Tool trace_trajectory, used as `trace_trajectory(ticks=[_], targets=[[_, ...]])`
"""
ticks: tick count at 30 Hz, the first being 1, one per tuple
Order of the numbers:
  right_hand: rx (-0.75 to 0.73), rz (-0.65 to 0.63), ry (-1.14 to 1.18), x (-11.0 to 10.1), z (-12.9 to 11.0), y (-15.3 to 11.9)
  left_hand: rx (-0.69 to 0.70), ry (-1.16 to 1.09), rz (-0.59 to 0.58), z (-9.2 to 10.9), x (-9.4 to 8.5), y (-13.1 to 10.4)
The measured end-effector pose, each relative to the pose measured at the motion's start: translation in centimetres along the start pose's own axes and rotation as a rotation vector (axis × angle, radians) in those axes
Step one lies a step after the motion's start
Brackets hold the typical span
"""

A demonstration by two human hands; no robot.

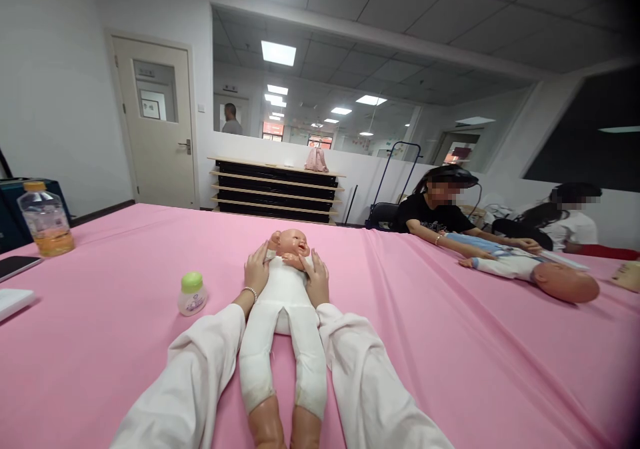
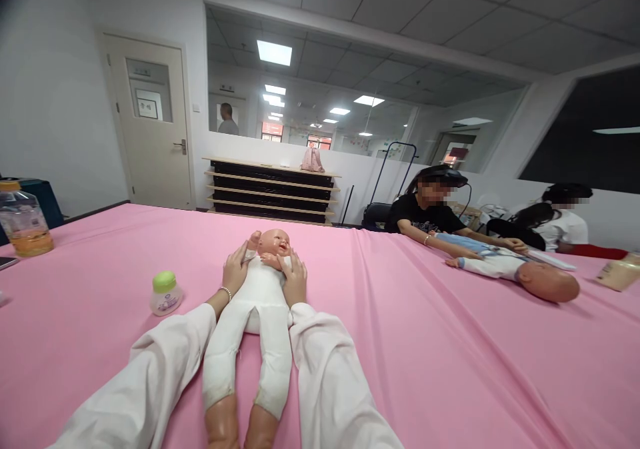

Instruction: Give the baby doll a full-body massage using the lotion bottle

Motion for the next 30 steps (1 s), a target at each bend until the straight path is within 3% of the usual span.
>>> trace_trajectory(ticks=[8,14,17,20,25,28,30], targets=[[-0.022,-0.095,0.001,0.2,-0.7,0.1,0.178,0.182,-0.083,1.9,0.6,0.0],[-0.035,-0.160,0.025,0.5,-1.0,0.3,0.373,0.059,-0.078,2.8,1.2,0.0],[0.000,-0.122,0.100,0.4,-0.7,0.2,0.390,-0.023,-0.064,2.6,1.3,0.0],[0.173,0.017,0.276,-0.3,1.1,-0.1,0.251,-0.134,-0.012,1.1,0.9,0.2],[0.535,0.487,0.643,-2.6,6.8,-2.2,-0.216,-0.452,0.121,-4.1,-0.1,0.3],[0.690,0.722,0.639,-3.9,10.0,-4.1,-0.541,-0.559,0.274,-7.6,-0.6,-0.7],[0.750,0.782,0.610,-4.2,11.1,-4.9,-0.640,-0.568,0.351,-8.7,-0.6,-1.2]])
Point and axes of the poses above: each hand's wrist, its own y-axis towards the middle knuckle, its own x-axis out of the palm, z = x × y, the point moved 8 cm from there along y, towards the middle knuckle, and after that the axes turned 7 degrees about y, right-handed, at the moved point
